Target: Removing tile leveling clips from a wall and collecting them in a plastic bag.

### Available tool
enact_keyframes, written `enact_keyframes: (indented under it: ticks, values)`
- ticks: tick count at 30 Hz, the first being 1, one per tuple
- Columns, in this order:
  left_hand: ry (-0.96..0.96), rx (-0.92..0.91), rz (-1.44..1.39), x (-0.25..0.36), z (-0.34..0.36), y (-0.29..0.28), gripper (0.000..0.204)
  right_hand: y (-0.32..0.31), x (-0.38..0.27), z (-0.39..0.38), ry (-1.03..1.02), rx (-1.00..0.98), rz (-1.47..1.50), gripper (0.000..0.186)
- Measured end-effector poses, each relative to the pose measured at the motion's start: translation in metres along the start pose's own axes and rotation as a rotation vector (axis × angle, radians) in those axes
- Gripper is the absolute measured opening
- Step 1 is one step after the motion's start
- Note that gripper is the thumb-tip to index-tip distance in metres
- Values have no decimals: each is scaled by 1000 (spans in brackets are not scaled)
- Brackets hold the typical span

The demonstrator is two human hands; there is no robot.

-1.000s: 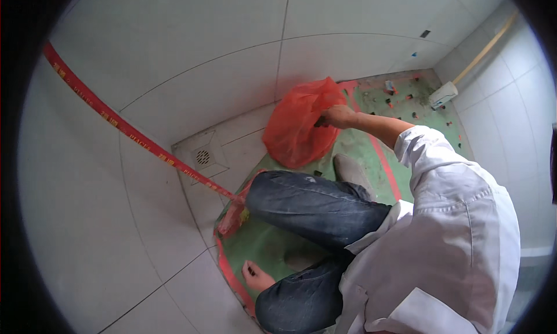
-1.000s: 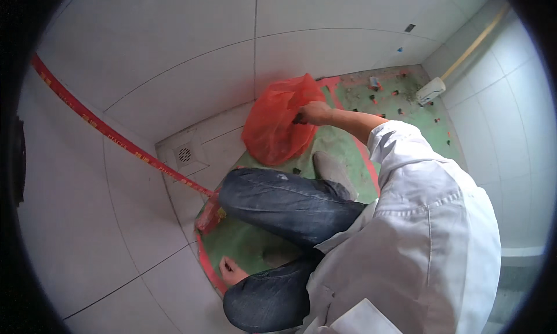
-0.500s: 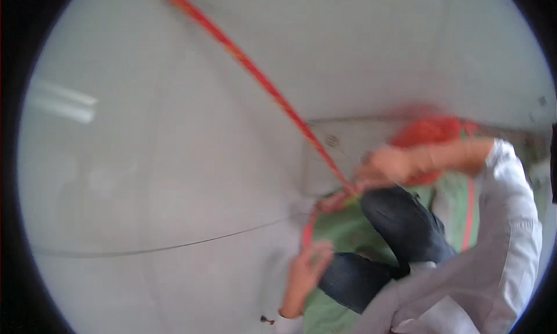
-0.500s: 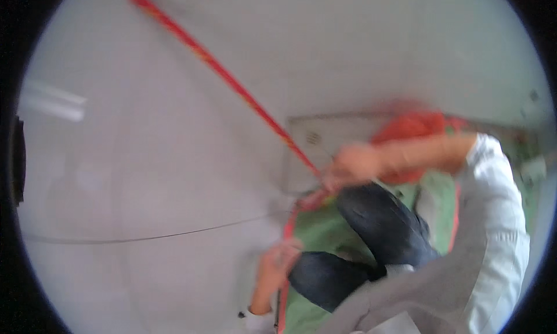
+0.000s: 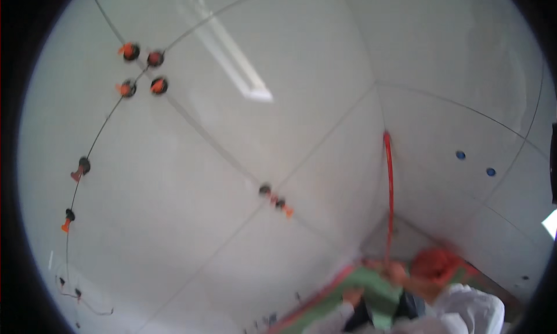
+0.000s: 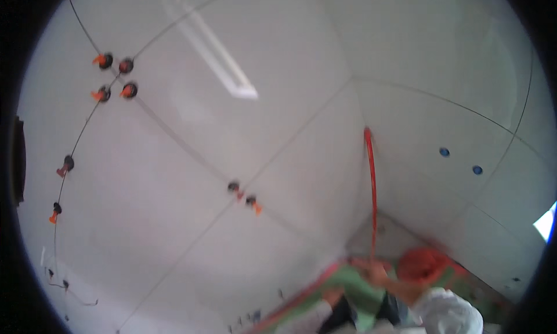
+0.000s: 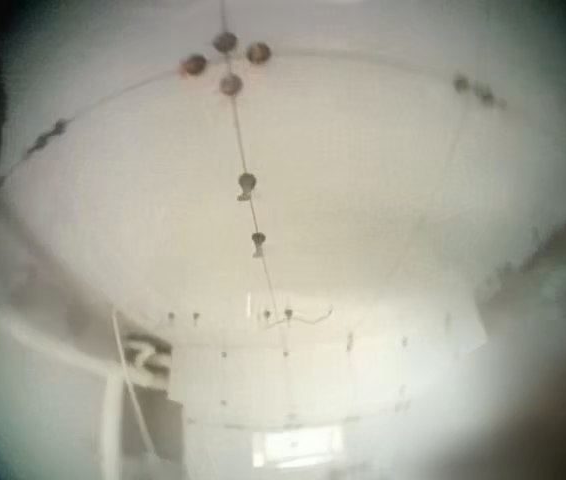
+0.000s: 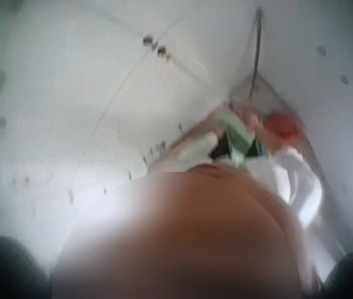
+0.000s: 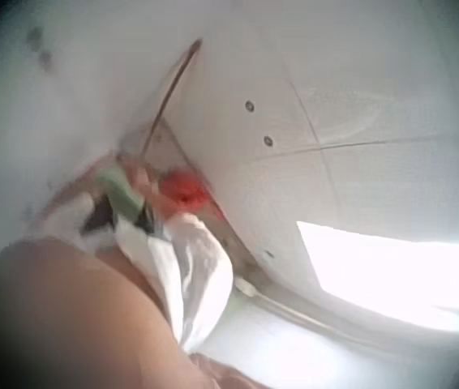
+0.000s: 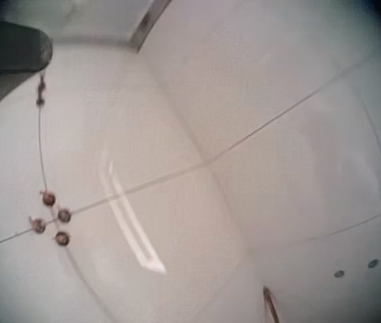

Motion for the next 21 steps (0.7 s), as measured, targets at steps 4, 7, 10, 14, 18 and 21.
enact_keyframes:
  ticks: [4, 7, 10, 14, 18, 21]
  values:
    - [205, 202, 243, 267, 22, 2, 34, -110, -144, 89, 79, -61, 428, 47]
    - [267, 347, -300, 412, 50, -49, 42, -183, -304, 132, 96, -144, 671, 50]
    - [358, 436, -378, 527, 70, -80, 47, -218, -404, 135, 171, -173, 552, 54]
    - [255, 455, -385, 494, 82, -101, 35, -185, -456, 132, 115, -270, 208, 49]
    - [480, 487, -233, 485, 89, -116, 18, -155, -476, 136, -26, 24, -127, 46]
    - [565, 798, -220, 494, 95, -97, 16, -180, -442, 160, -8, 201, -311, 42]
Point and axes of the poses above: each hand's wrist, its own z-axis towards the middle knuckle, its own y-axis out of the palm, x = y × z, the point moved 9 cm from there along z, towards the middle knuckle, and after that the axes turned 15 degrees about y, right-handed, at the moved point
